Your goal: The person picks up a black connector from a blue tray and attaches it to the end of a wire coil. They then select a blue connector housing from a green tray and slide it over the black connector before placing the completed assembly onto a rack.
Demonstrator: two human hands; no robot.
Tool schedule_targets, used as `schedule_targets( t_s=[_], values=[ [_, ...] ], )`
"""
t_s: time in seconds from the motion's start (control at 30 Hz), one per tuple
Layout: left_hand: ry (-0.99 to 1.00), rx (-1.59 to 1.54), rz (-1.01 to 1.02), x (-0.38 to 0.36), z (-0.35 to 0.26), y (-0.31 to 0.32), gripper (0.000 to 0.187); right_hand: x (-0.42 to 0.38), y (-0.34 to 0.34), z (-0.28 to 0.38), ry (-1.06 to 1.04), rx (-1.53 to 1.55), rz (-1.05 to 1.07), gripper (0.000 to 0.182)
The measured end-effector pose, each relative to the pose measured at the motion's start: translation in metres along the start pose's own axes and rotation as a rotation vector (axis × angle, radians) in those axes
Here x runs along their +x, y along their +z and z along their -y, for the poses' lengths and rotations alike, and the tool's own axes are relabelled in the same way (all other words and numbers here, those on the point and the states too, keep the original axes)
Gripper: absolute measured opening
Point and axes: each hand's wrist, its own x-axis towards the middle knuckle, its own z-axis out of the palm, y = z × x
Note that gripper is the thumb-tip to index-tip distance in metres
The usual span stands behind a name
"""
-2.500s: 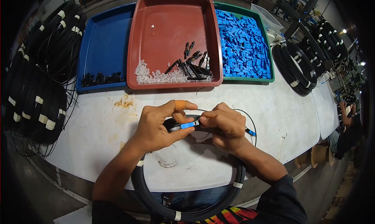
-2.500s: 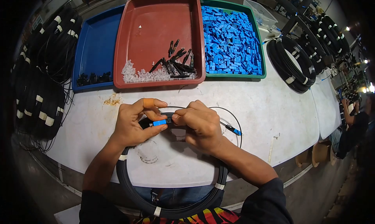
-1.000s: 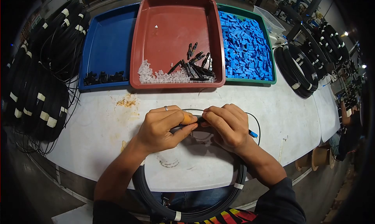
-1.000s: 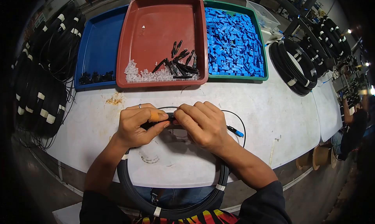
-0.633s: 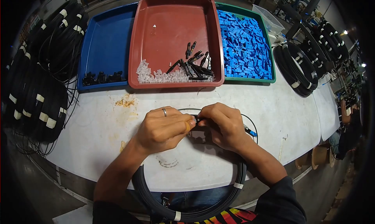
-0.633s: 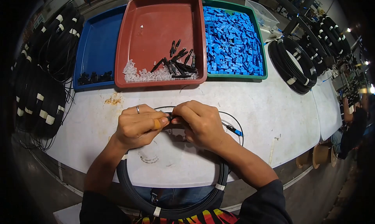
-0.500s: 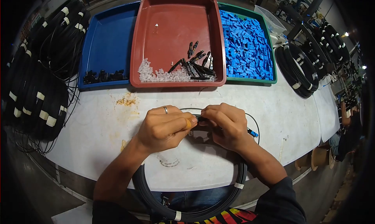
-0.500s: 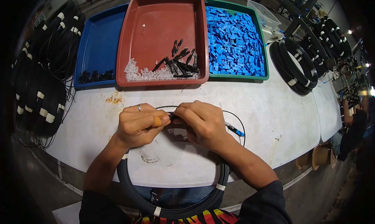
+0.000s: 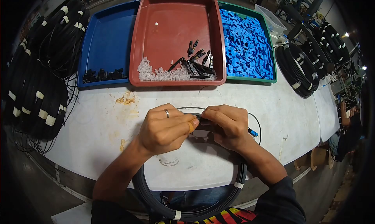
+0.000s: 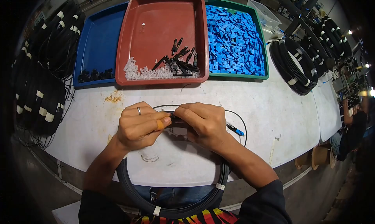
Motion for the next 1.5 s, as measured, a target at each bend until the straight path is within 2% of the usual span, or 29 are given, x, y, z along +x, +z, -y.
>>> schedule_targets(
  t_s=[0.17, 0.27, 0.37, 0.43, 0.53, 0.63, 0.7, 0.83, 0.93, 1.03, 1.23, 1.33, 1.4, 1.5],
  values=[
    [-0.006, 0.011, 0.007, -0.0009, 0.0033, -0.0014, 0.010, -0.0007, 0.0055, -0.0018, 0.053, 0.100, 0.063, 0.034],
    [-0.052, -0.019, 0.007, -0.0026, 0.0037, -0.0009, 0.009, 0.0007, 0.0072, 0.0024, 0.118, 0.095, -0.047, 0.032],
    [-0.023, 0.009, 0.004, -0.0023, 0.0027, -0.0010, 0.010, 0.0000, 0.0040, 0.0012, 0.048, 0.030, -0.004, 0.027],
    [0.019, 0.045, 0.014, -0.0014, 0.0025, -0.0007, 0.012, -0.0005, 0.0011, 0.0024, 0.137, 0.073, 0.116, 0.023],
    [0.032, 0.080, 0.002, -0.0004, 0.0036, -0.0009, 0.012, -0.0027, 0.0068, -0.0004, 0.168, 0.093, 0.070, 0.021],
    [-0.038, 0.059, 0.007, -0.0005, 0.0036, -0.0034, 0.008, 0.0027, 0.0052, 0.0052, 0.168, 0.155, -0.006, 0.021],
    [-0.063, 0.042, 0.038, -0.0013, 0.0020, -0.0038, 0.008, 0.0011, 0.0028, 0.0049, 0.160, 0.124, 0.031, 0.021],
    [0.027, 0.129, 0.042, -0.0010, 0.0001, -0.0021, 0.011, -0.0011, 0.0005, 0.0037, 0.209, 0.135, 0.139, 0.023],
    [0.039, 0.131, 0.022, -0.0013, 0.0020, -0.0014, 0.011, 0.0002, 0.0015, 0.0038, 0.219, 0.194, 0.080, 0.023],
    [-0.027, 0.071, -0.003, -0.0023, 0.0033, -0.0021, 0.008, 0.0013, 0.0028, 0.0025, 0.129, 0.163, 0.019, 0.022],
    [0.100, 0.192, -0.008, -0.0013, 0.0001, -0.0010, 0.011, -0.0016, 0.0035, 0.0000, 0.202, 0.171, 0.106, 0.020],
    [0.048, 0.150, 0.001, -0.0030, 0.0026, -0.0025, 0.011, -0.0004, 0.0083, 0.0003, 0.168, 0.222, -0.021, 0.020],
    [-0.097, 0.018, -0.004, -0.0035, 0.0024, -0.0017, 0.010, -0.0007, 0.0051, 0.0005, 0.130, 0.164, -0.014, 0.021],
    [-0.010, 0.090, 0.052, -0.0050, 0.0025, -0.0032, 0.010, -0.0011, 0.0042, 0.0031, 0.116, 0.099, 0.024, 0.024]
  ],
)
